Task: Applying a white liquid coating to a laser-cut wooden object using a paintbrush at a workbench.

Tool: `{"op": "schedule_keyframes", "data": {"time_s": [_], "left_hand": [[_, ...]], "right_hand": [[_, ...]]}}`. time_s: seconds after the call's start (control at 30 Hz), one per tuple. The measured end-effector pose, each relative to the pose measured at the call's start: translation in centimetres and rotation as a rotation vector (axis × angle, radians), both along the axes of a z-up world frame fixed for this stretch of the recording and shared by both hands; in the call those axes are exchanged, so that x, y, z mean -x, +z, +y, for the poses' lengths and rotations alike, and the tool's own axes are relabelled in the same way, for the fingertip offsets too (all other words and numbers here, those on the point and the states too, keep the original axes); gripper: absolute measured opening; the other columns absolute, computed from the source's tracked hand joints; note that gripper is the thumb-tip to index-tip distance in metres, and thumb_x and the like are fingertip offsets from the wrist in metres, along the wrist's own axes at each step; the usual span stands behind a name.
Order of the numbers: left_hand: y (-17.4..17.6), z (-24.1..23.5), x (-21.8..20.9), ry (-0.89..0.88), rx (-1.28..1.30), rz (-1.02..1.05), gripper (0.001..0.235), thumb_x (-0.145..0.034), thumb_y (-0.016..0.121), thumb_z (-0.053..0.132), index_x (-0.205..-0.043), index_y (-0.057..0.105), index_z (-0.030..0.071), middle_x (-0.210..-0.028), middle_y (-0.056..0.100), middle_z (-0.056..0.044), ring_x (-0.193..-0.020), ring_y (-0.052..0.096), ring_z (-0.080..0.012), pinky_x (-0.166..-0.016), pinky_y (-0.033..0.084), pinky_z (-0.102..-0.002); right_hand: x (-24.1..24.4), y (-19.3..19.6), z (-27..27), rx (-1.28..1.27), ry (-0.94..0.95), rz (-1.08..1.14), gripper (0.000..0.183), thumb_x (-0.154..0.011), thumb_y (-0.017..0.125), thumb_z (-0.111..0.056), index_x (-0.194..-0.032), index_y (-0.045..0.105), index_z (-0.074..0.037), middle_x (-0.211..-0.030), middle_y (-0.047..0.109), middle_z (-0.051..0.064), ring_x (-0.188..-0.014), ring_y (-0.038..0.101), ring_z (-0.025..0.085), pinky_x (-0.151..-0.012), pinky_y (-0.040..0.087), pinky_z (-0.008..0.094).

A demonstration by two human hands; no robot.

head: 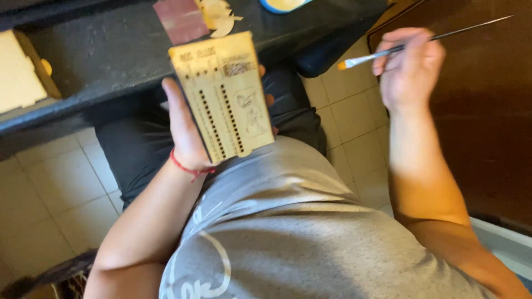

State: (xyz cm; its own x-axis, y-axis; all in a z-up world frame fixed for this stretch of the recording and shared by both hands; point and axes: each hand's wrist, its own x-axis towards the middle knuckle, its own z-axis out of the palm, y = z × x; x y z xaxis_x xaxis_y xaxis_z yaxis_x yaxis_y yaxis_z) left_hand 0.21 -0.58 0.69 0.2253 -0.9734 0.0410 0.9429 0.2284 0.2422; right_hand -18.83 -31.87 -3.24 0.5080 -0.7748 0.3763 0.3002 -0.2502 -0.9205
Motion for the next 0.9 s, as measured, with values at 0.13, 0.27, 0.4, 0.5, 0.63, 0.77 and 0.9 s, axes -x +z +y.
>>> {"op": "schedule_keyframes", "data": {"time_s": [0.13,0.27,0.4,0.5,0.63,0.77,0.9], "left_hand": [[-3.2,0.0,-0.2,-0.002,0.102,0.146,0.091,-0.083,0.056,0.071,-0.15,0.047,0.01,-0.147,0.054,-0.016,-0.134,0.054,-0.0387,-0.116,0.043,-0.06],[-1.3,0.0,-0.7,-0.076,0.144,0.033,0.106,-0.078,0.046,0.079,-0.154,0.04,0.005,-0.142,0.055,-0.025,-0.127,0.059,-0.0369,-0.103,0.053,-0.057],[-1.9,-0.2,-0.1,-0.055,0.208,0.004,0.099,-0.083,0.043,0.077,-0.148,0.047,0.003,-0.136,0.061,-0.026,-0.12,0.064,-0.0345,-0.106,0.051,-0.05],[-2.5,-0.3,0.2,-0.018,0.228,-0.006,0.094,-0.087,0.045,0.075,-0.147,0.049,0.003,-0.14,0.059,-0.022,-0.127,0.06,-0.0343,-0.111,0.048,-0.051],[-0.8,-0.2,0.0,-0.002,0.003,0.045,0.108,-0.072,0.043,0.071,-0.152,0.037,-0.001,-0.15,0.047,-0.028,-0.134,0.052,-0.0411,-0.117,0.043,-0.058],[-3.3,-0.2,0.3,0.059,0.265,-0.022,0.079,-0.099,0.044,0.066,-0.147,0.049,0.003,-0.145,0.055,-0.022,-0.136,0.055,-0.0369,-0.117,0.046,-0.053],[-2.9,-0.2,0.2,0.024,0.194,-0.05,0.083,-0.091,0.047,0.069,-0.142,0.053,0.004,-0.136,0.062,-0.021,-0.121,0.064,-0.0364,-0.103,0.056,-0.051]], "right_hand": [[0.4,7.6,5.6,0.276,0.236,0.013,0.036,-0.109,0.063,-0.04,-0.107,0.047,-0.007,-0.085,0.049,0.02,-0.065,0.05,0.026,-0.056,0.043,0.034],[-1.7,11.9,10.2,0.351,0.491,0.136,0.023,-0.104,0.061,-0.02,-0.114,0.046,-0.006,-0.104,0.051,0.018,-0.079,0.063,0.028,-0.072,0.06,0.033],[-5.1,14.0,15.0,0.77,0.465,0.114,0.032,-0.099,0.06,-0.02,-0.094,0.056,0.011,-0.097,0.064,0.037,-0.087,0.072,0.046,-0.079,0.063,0.048],[-6.6,13.8,15.7,0.926,0.566,0.096,0.021,-0.096,0.064,-0.007,-0.093,0.061,0.013,-0.094,0.067,0.037,-0.085,0.072,0.044,-0.078,0.061,0.045],[-6.0,13.5,17.0,0.878,0.855,0.165,0.013,-0.083,0.072,-0.005,-0.09,0.066,0.004,-0.086,0.072,0.021,-0.078,0.077,0.029,-0.072,0.066,0.031],[-6.1,14.0,17.1,0.85,0.934,0.26,0.013,-0.081,0.075,-0.005,-0.09,0.067,0.0,-0.088,0.073,0.018,-0.081,0.078,0.026,-0.076,0.066,0.029],[-6.6,14.6,16.4,0.968,0.733,0.187,0.009,-0.091,0.068,0.004,-0.09,0.063,0.011,-0.086,0.068,0.028,-0.083,0.074,0.039,-0.074,0.063,0.042]]}}
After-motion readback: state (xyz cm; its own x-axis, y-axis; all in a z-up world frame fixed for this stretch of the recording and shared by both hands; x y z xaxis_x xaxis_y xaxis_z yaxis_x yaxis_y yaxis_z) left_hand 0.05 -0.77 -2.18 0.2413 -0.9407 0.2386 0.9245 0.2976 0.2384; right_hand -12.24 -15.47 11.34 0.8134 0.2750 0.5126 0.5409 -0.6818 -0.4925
